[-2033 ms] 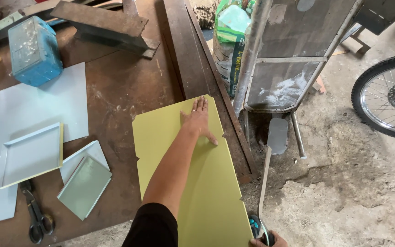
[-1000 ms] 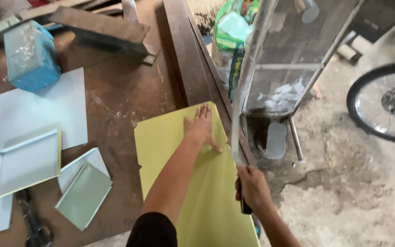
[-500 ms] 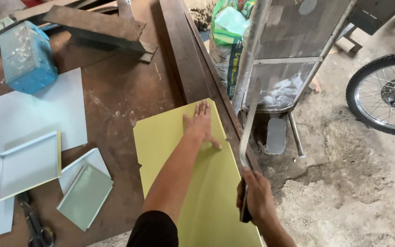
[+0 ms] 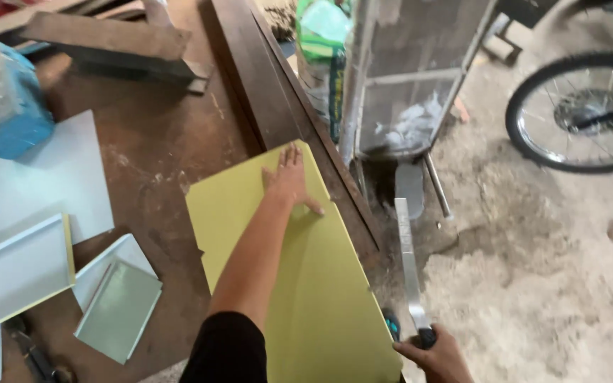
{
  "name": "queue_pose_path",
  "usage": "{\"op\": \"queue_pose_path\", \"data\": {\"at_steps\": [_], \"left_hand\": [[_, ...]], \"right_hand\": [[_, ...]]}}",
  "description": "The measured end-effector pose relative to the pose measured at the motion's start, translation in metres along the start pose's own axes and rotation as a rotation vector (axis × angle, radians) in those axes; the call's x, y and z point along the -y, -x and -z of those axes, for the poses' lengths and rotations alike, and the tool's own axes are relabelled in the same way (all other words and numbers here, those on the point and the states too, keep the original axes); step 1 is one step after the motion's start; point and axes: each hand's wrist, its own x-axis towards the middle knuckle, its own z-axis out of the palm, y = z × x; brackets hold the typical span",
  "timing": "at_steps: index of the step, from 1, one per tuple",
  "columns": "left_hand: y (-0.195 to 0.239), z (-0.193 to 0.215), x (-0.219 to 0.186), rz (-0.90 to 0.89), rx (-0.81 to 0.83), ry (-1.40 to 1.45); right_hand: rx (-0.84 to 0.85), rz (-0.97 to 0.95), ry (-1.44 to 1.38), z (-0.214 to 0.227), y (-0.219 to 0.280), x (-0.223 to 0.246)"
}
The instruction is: Applying a yellow protective film to a metal sheet and trimming the edges with a metal strip.
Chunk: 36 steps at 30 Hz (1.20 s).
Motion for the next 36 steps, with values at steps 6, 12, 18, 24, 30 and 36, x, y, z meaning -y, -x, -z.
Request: {"op": "queue_pose_path", "data": {"at_steps": [6,12,18,24,30,36], "left_hand": [[0.009,-0.005,0.002,0.019,-0.057,-0.006],[0.076,-0.131,-0.015,-0.08,-0.159,0.11],[0.235,-0.171,-0.096,-0.163,-0.017,0.054],[0.244,-0.19,-0.104,-0.138,-0.03,0.098],[0.244,-0.182,-0.108,-0.127,-0.017,0.106],[0.246,-0.175,-0.114,-0.089,0.026,0.11]], "right_hand": [[-0.001,0.103,-0.139,-0.02,0.003,-0.03],[0.161,0.139,-0.237,-0.013,0.018,-0.003],[0.342,0.128,-0.318,-0.008,0.012,0.002],[0.367,0.08,-0.389,-0.008,0.024,0.009],[0.311,0.066,-0.427,-0.015,0.017,-0.005],[0.142,0.121,-0.16,-0.006,0.046,0.003]]}}
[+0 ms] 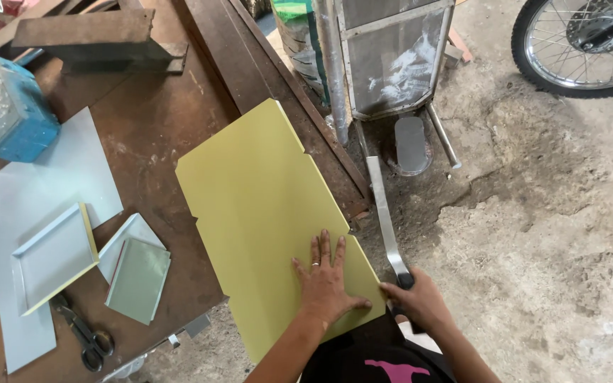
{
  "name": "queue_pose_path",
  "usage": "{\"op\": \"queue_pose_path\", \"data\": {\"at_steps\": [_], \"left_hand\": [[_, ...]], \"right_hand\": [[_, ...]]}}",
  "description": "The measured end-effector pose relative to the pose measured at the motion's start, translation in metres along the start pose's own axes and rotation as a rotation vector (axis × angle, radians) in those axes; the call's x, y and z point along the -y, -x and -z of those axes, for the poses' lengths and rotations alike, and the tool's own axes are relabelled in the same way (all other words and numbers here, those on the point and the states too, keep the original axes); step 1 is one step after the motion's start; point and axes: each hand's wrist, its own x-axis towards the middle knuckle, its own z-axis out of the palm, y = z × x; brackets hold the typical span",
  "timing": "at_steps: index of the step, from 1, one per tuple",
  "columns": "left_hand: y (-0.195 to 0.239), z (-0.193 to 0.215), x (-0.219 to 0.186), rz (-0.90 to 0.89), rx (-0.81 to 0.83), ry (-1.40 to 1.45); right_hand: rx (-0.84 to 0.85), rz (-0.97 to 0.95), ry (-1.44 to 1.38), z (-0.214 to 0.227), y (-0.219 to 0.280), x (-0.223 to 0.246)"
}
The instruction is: Applying a yellow protective film to a metal sheet and trimming the edges with a metal strip.
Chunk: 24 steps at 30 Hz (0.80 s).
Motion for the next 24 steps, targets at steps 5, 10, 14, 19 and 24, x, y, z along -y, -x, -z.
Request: {"op": "queue_pose_path", "data": {"at_steps": [5,10,14,19,24], "left_hand": [[0.002,0.0,0.0,0.006,0.031,-0.021],[0.0,-0.001,0.0,0.015,-0.021,0.004],[-0.001,0.002,-0.002,0.028,0.023,-0.031],[-0.004,0.001,-0.001,0.016,0.044,-0.038],[-0.004,-0.001,0.002,0.008,0.003,-0.026]], "right_hand": [[-0.186,0.076,0.359,0.027,0.057,-0.082],[-0.384,-0.206,0.565,0.035,0.064,-0.229],[-0.433,-0.25,0.59,0.038,0.063,-0.251],[-0.395,-0.317,0.65,0.043,0.06,-0.249],[-0.401,-0.328,0.68,0.065,0.054,-0.241]]}}
